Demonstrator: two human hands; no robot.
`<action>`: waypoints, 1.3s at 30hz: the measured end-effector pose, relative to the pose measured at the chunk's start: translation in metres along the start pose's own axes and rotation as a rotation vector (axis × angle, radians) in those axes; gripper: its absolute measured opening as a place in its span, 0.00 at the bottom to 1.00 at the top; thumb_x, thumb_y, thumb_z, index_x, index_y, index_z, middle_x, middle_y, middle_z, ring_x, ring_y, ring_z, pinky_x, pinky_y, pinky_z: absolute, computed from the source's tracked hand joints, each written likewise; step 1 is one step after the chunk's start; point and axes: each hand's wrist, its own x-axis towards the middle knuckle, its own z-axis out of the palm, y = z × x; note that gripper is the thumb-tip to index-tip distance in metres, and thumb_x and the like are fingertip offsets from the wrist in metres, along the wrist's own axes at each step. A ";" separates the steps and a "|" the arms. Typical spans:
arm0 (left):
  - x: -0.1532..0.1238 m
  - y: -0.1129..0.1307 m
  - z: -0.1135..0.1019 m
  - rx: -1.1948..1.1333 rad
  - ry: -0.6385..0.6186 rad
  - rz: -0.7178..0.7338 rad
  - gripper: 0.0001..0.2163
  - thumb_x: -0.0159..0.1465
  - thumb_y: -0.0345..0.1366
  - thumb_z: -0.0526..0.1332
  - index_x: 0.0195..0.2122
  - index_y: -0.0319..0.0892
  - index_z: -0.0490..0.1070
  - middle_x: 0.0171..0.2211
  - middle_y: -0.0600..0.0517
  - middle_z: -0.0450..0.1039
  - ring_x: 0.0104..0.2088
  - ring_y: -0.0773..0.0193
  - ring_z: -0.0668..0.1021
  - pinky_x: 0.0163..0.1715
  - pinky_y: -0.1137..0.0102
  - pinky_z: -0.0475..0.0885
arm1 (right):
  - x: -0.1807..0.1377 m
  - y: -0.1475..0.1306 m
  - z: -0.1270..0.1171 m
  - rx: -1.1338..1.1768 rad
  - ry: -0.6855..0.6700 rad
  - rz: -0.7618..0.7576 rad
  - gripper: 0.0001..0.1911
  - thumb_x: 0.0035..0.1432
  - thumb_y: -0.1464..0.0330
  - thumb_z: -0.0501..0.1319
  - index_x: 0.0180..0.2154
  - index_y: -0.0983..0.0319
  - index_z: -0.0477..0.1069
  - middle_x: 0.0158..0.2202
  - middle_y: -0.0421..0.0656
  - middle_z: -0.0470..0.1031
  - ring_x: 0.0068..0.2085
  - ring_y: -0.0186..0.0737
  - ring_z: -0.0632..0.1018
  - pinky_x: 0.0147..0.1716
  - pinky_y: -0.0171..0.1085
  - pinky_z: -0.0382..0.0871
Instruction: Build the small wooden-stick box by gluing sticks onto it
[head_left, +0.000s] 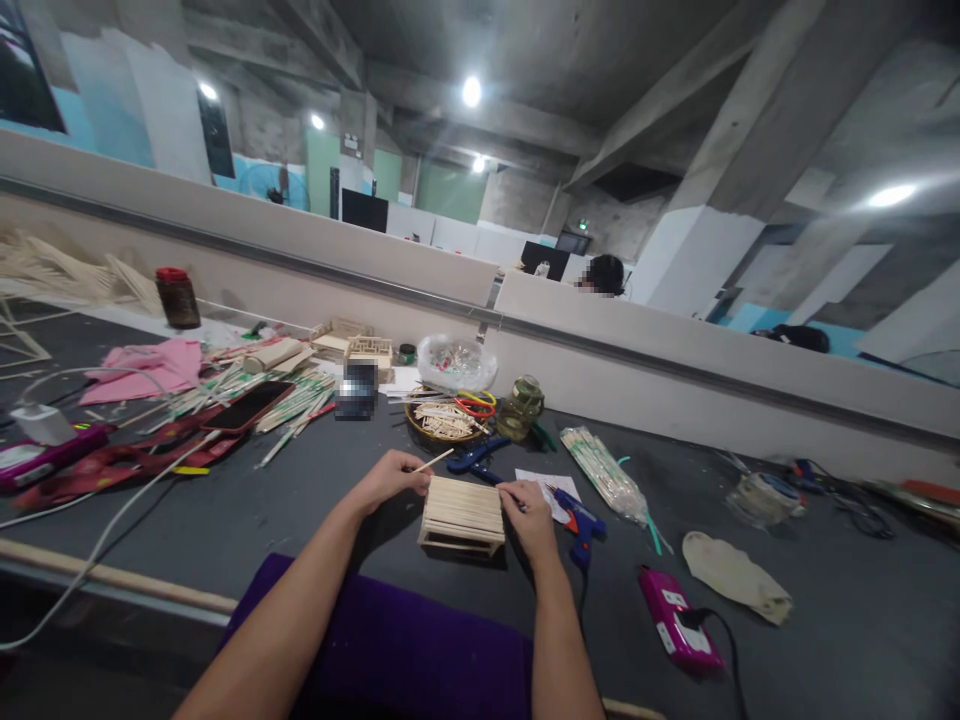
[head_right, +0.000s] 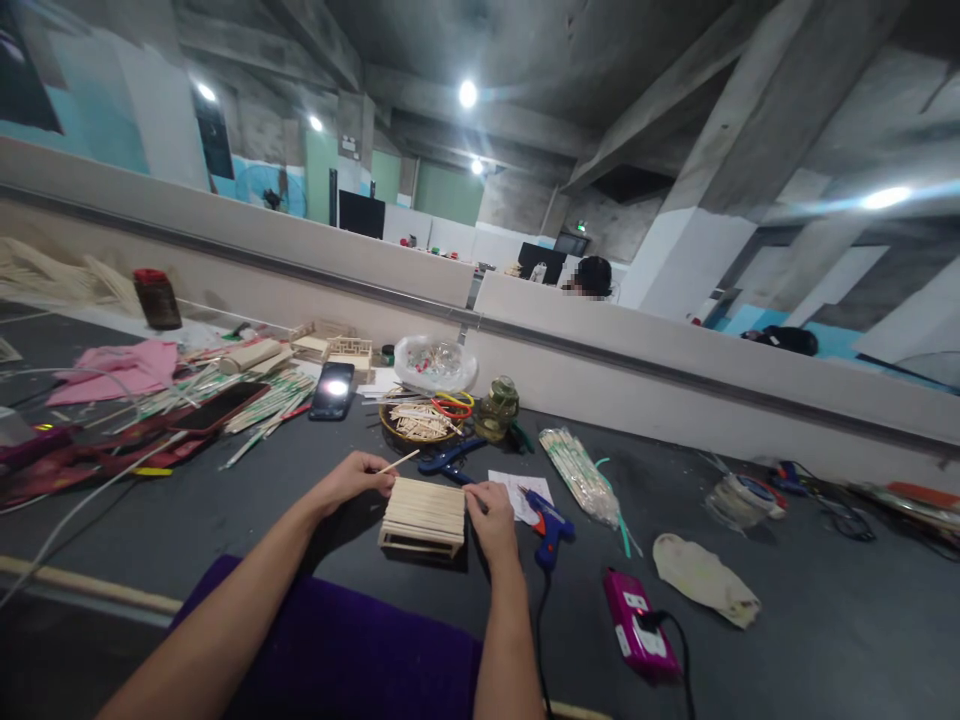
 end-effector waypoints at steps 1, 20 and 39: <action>0.000 -0.001 0.000 0.000 -0.003 0.003 0.12 0.51 0.39 0.67 0.31 0.35 0.78 0.24 0.48 0.77 0.26 0.64 0.76 0.32 0.71 0.67 | 0.000 0.000 0.000 0.000 0.002 -0.003 0.10 0.60 0.65 0.57 0.36 0.58 0.78 0.33 0.44 0.77 0.38 0.45 0.73 0.39 0.41 0.65; -0.002 0.009 0.004 0.060 -0.033 0.034 0.12 0.52 0.41 0.66 0.30 0.35 0.78 0.24 0.48 0.76 0.26 0.64 0.75 0.31 0.71 0.66 | -0.002 -0.008 -0.007 0.006 0.034 -0.027 0.09 0.60 0.67 0.58 0.35 0.57 0.78 0.32 0.43 0.76 0.38 0.44 0.72 0.40 0.41 0.65; -0.004 0.014 0.005 0.034 -0.061 0.027 0.14 0.51 0.43 0.68 0.30 0.35 0.78 0.24 0.48 0.76 0.25 0.65 0.75 0.31 0.71 0.67 | -0.003 -0.009 -0.007 -0.002 0.043 -0.018 0.09 0.59 0.67 0.57 0.34 0.58 0.77 0.32 0.43 0.76 0.37 0.44 0.72 0.38 0.41 0.66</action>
